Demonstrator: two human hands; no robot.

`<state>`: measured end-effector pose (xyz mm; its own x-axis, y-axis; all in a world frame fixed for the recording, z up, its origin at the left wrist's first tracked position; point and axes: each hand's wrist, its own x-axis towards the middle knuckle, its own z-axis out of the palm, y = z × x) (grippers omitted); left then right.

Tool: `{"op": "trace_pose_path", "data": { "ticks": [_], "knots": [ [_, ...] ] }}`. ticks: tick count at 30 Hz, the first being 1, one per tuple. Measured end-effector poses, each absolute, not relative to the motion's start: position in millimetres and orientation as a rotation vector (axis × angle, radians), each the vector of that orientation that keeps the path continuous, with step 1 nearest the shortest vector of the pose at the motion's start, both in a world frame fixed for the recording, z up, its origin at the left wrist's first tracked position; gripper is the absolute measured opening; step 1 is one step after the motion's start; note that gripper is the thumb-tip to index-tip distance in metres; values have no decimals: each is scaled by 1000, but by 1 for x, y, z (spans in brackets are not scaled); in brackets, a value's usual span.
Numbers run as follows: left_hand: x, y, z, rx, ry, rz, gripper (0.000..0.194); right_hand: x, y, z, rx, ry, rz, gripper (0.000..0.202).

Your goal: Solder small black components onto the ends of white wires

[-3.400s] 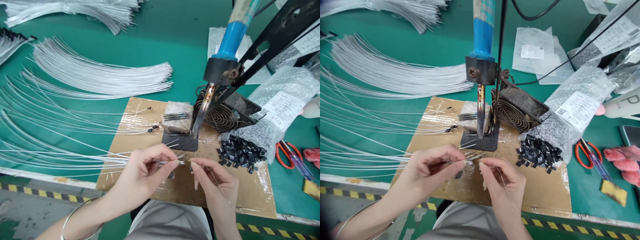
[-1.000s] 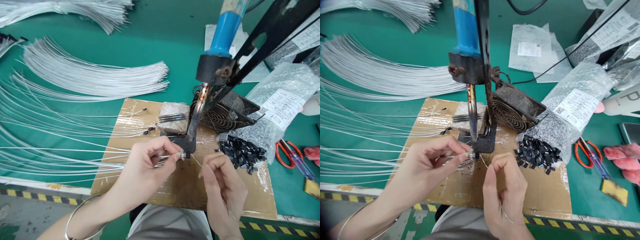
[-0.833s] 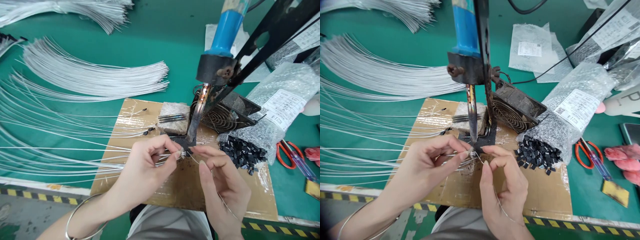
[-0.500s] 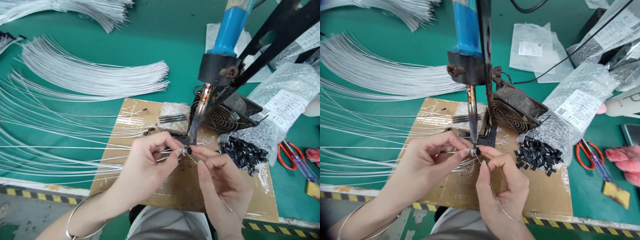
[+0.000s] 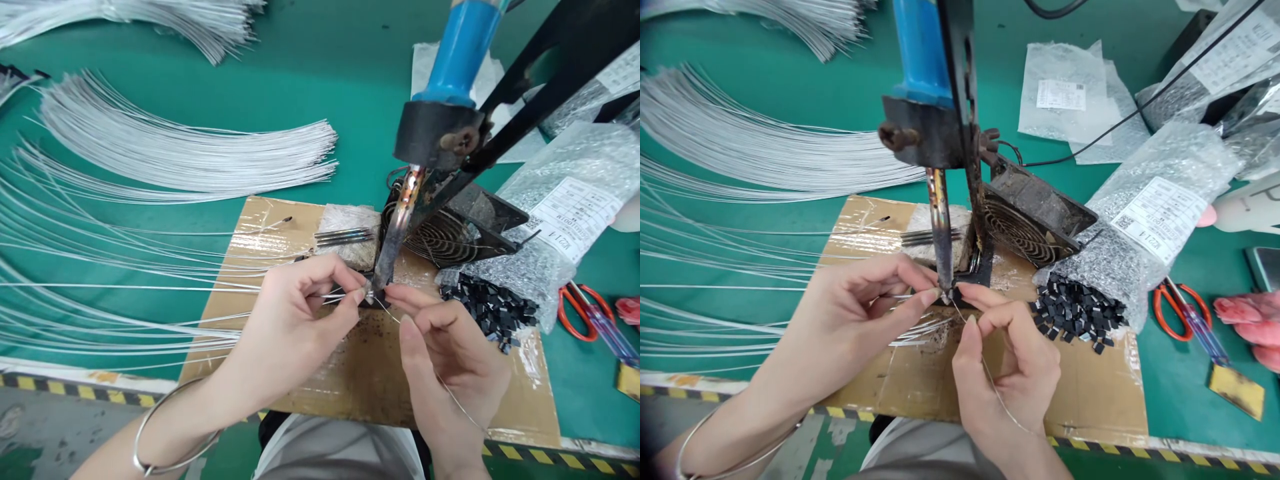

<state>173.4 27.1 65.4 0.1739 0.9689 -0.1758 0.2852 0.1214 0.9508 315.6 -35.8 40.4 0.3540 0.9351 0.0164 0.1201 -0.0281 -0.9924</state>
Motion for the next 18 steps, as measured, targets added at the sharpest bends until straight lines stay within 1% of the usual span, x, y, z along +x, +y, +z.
{"op": "trace_pose_path", "data": {
  "ticks": [18],
  "knots": [
    [171,28,68,1400,1307,813,11,314,-35,40,-1404,-1022,860,16]
  ]
}}
